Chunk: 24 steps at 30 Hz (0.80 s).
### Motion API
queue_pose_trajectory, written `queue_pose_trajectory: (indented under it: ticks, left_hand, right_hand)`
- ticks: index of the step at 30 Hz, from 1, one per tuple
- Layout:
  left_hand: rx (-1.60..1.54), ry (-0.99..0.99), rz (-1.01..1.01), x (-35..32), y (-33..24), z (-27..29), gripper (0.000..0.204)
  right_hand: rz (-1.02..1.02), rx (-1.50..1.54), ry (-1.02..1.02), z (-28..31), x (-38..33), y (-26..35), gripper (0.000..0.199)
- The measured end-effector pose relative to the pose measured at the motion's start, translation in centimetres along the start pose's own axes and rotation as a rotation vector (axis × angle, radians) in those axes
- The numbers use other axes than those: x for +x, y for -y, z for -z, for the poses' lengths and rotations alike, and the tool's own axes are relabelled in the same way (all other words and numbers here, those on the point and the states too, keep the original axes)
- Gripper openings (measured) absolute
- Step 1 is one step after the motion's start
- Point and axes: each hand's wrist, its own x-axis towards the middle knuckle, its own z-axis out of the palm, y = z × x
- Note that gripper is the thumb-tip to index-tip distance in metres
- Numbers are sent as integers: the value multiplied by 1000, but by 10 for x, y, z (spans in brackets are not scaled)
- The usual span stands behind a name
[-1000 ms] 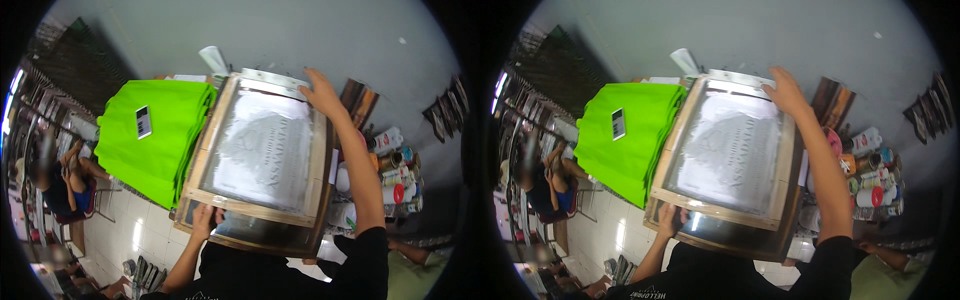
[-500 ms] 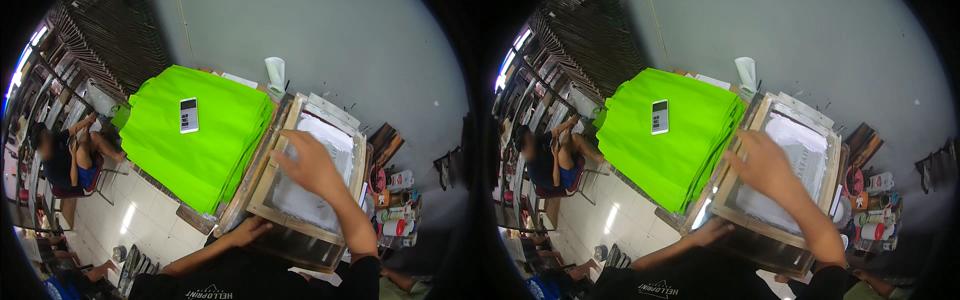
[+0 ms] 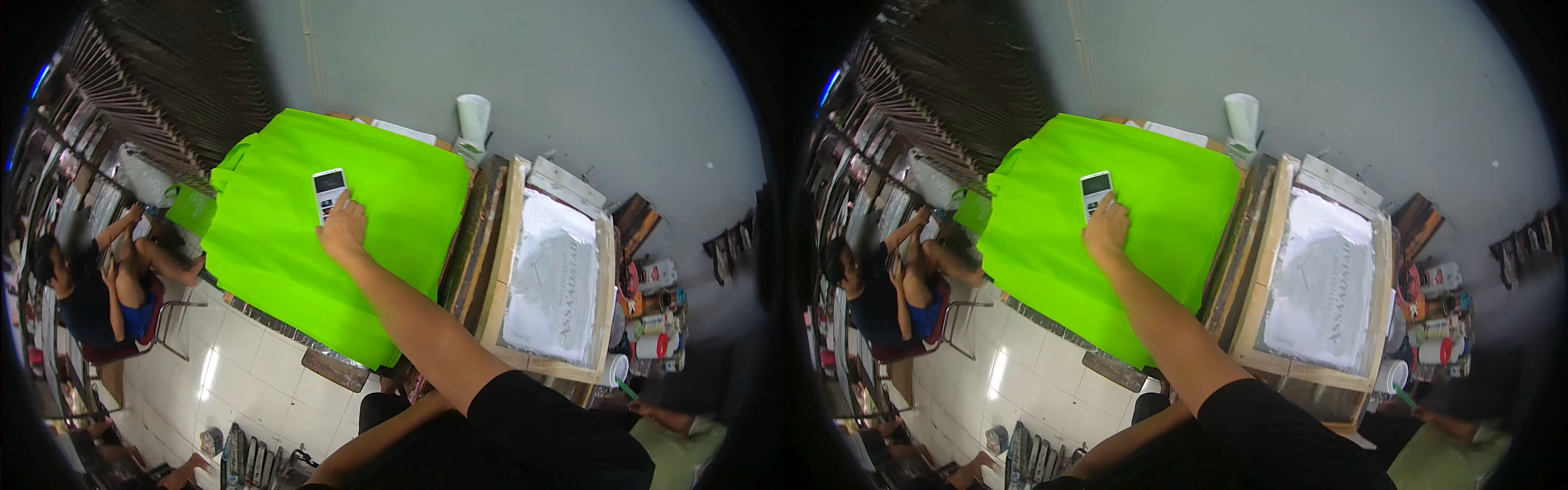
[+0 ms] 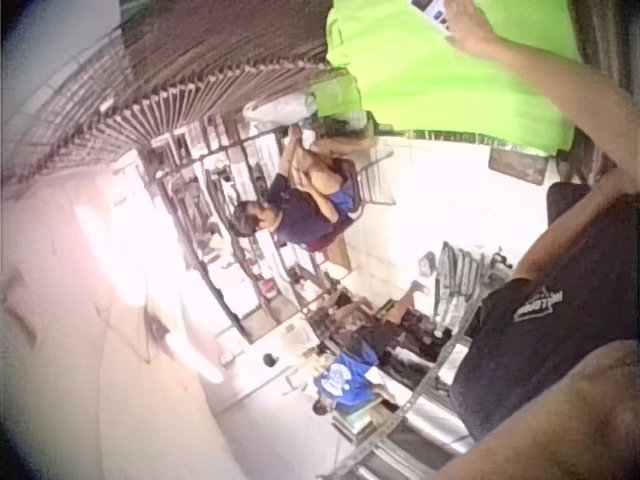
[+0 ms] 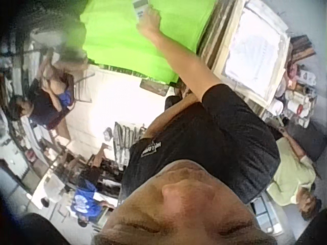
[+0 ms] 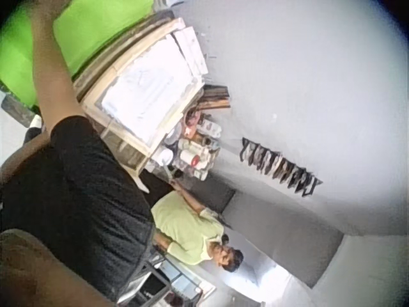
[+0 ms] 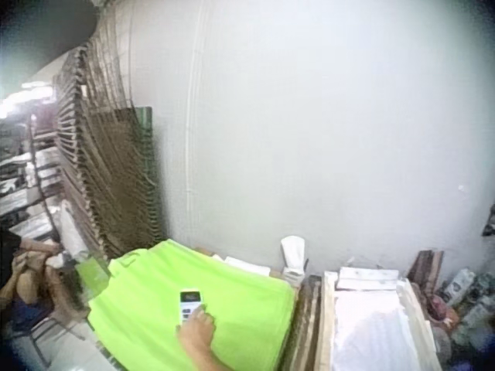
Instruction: The person prepares a screen printing frame with white ink using a stick and a scraper, then applies the ink through the screen onto green fabric bags one by one.
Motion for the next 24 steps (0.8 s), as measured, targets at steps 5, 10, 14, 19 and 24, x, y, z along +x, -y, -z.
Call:
queue_pose_trajectory:
  ticks: [5,10,14,19,24]
  left_hand:
    - [22,6,83,-2,25,9,37]
    - [91,-88,88,2,0,17,34]
    - [-51,-100,203,5,-60,8,29]
    - [-55,-201,172,4,-51,-3,24]
    - [-83,-373,44,-3,-32,-4,23]
  right_hand:
    - [-27,62,285,16,-9,-2,119]
    - [-123,877,1013,133,-38,-56,95]
    - [22,1289,1148,249,-79,-136,84]
    - [-18,1214,446,416,-183,-286,88]
    - [-370,883,-174,505,-262,-466,82]
